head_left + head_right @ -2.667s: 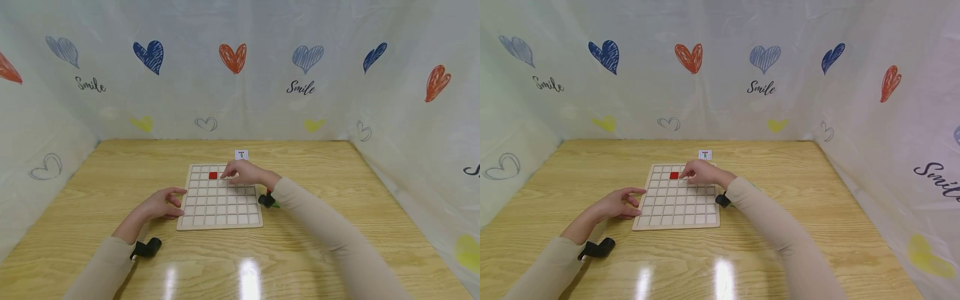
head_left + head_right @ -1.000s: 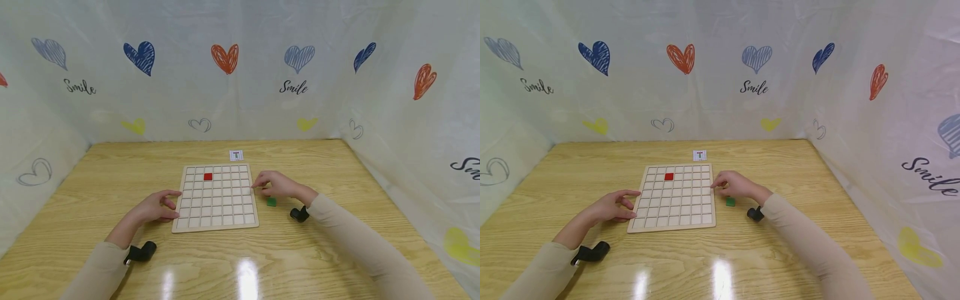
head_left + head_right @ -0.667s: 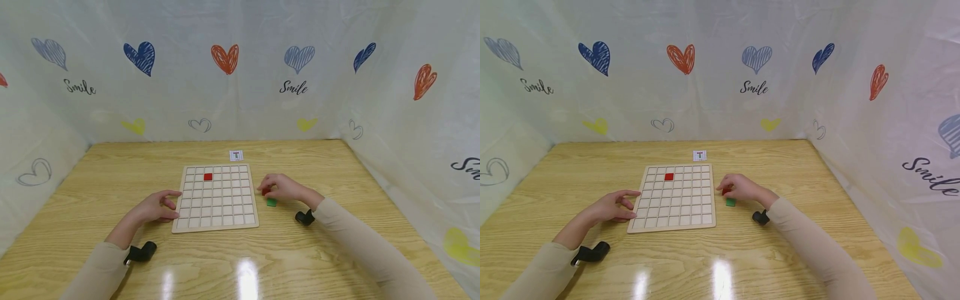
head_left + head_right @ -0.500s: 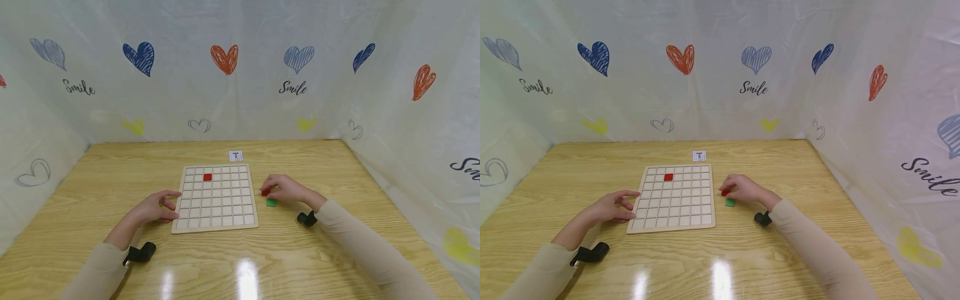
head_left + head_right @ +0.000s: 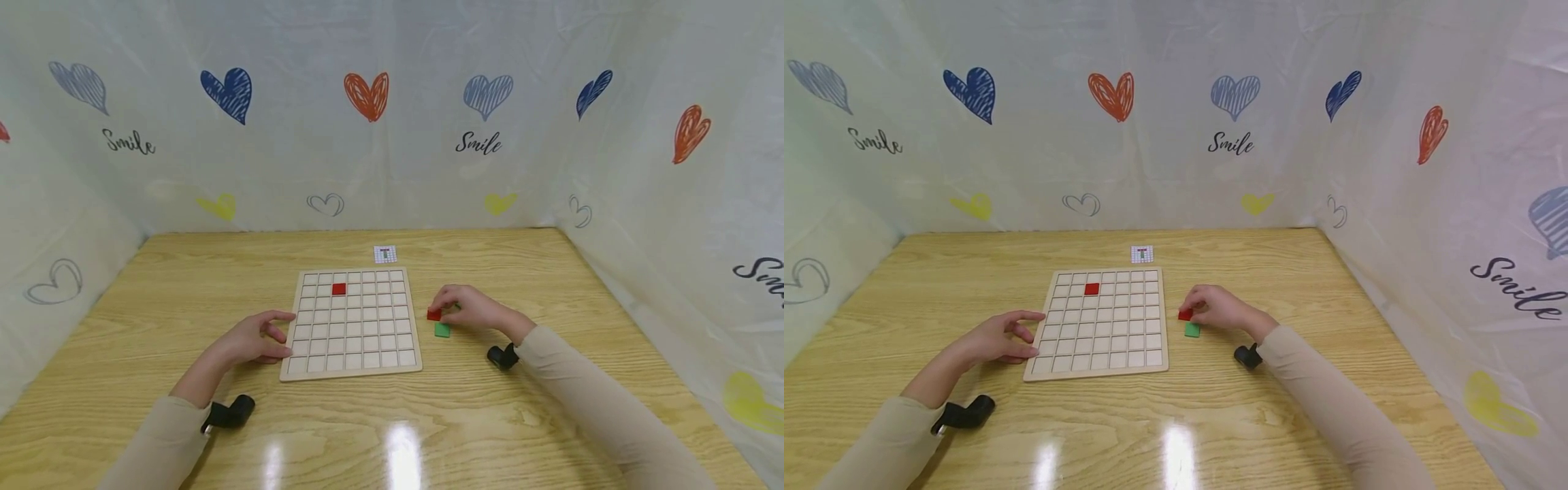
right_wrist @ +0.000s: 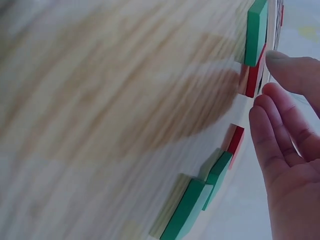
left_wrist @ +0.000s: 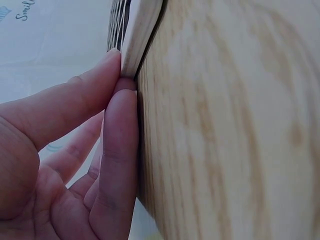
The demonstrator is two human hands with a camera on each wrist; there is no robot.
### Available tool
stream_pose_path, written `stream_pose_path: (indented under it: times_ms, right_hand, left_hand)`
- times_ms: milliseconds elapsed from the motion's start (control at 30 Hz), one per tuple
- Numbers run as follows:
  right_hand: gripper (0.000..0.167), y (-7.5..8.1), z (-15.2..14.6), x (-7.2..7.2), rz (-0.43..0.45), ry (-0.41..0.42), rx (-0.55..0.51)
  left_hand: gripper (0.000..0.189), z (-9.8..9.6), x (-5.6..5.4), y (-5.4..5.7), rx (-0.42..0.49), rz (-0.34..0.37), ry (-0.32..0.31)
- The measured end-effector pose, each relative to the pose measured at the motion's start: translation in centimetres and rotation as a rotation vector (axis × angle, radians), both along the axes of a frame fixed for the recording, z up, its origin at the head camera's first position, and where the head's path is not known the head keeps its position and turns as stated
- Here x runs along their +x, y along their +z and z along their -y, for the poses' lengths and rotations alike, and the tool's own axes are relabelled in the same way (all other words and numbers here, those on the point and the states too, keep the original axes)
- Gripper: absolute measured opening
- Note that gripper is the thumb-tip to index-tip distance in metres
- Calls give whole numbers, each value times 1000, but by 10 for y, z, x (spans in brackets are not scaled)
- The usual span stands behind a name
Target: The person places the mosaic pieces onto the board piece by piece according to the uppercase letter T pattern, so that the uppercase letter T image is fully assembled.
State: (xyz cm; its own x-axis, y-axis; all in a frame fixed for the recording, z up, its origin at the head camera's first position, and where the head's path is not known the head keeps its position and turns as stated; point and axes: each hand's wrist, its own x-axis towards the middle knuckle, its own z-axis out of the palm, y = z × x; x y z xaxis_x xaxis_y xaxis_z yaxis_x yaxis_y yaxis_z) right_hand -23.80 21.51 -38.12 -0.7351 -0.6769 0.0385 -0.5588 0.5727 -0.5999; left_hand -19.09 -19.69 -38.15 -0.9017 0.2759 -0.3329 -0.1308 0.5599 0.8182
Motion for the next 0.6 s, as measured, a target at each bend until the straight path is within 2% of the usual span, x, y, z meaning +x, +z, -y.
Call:
stream_pose_path:
  times_ms: [600]
  right_hand:
    - [21, -1, 5, -5, -9, 66, 36]
  left_hand:
    - [70, 0, 1, 1, -12, 5, 0]
